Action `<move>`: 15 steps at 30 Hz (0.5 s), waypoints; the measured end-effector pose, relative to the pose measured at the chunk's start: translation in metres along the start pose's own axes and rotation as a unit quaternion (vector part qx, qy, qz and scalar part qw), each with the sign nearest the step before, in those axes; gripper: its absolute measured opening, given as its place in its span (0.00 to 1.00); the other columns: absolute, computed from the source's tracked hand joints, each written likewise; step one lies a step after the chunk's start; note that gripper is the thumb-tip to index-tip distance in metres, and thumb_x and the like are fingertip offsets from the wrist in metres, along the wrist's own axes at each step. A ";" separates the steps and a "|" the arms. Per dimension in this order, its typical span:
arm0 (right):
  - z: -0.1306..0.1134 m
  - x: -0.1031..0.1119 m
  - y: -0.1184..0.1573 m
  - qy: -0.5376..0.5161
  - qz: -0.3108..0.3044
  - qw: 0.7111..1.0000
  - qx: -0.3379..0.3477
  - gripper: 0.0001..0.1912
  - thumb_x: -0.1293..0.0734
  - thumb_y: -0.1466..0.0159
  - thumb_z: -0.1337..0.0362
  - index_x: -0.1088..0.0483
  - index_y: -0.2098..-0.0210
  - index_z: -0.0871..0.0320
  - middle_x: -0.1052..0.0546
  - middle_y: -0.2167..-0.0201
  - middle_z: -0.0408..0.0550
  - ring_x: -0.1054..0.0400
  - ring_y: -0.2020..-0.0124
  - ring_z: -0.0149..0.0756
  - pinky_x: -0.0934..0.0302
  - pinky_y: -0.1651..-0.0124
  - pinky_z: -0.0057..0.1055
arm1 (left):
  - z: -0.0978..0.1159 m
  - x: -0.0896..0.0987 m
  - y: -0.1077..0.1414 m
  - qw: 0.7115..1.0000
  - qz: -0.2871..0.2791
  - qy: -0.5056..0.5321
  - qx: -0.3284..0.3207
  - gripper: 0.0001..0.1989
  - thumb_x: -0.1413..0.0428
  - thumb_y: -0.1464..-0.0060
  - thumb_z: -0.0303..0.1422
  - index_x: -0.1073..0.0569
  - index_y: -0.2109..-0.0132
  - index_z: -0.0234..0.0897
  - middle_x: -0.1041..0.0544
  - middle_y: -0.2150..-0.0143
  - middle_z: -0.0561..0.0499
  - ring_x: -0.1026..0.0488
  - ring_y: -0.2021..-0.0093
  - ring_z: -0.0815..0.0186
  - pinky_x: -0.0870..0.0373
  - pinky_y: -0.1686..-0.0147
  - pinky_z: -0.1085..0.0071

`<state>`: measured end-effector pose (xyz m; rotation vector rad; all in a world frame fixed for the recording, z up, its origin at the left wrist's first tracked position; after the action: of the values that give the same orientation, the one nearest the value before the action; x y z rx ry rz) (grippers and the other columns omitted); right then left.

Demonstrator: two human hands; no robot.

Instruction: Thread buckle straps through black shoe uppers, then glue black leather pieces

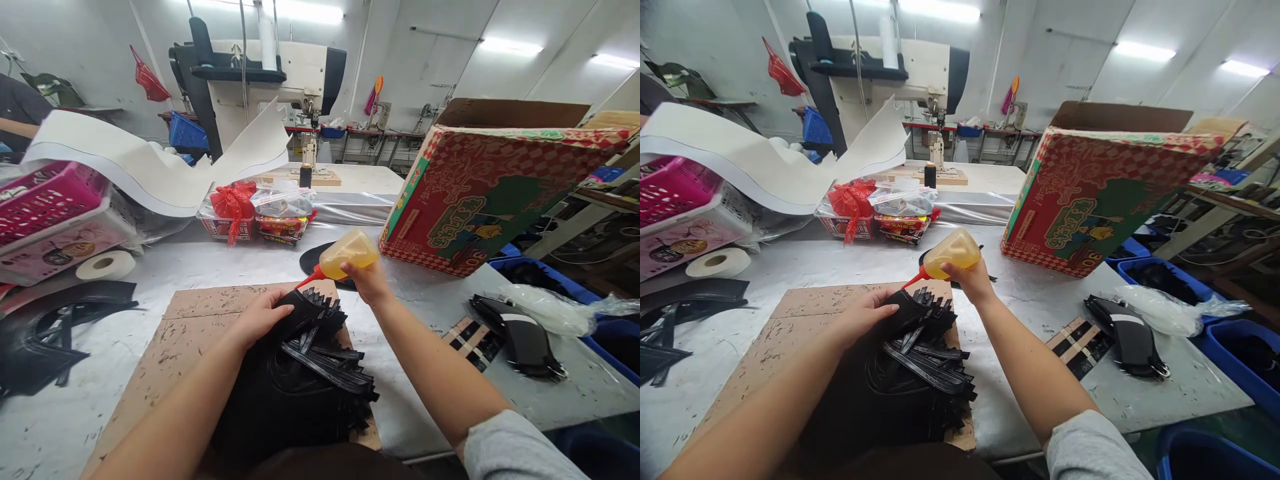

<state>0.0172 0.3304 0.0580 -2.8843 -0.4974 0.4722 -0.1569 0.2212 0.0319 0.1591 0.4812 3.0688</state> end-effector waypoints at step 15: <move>-0.006 0.013 0.007 0.001 -0.010 1.000 0.011 0.26 0.23 0.57 0.56 0.34 0.62 0.51 0.27 0.70 0.42 0.31 0.63 0.42 0.30 0.67 0.36 | 0.000 0.002 0.001 0.999 0.014 0.033 0.007 0.16 0.38 0.65 0.38 0.27 0.66 0.35 0.23 0.68 0.51 0.28 0.65 0.60 0.35 0.62 0.64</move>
<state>0.0325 0.3280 0.0585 -2.8563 -0.5163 0.4697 -0.1591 0.2206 0.0326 0.0666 0.5063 3.1063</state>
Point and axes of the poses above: each hand's wrist, its own y-axis away from the middle knuckle, its own x-axis out of the back of the hand, z = x × y, the point moved 6 cm from there along -y, towards the middle knuckle
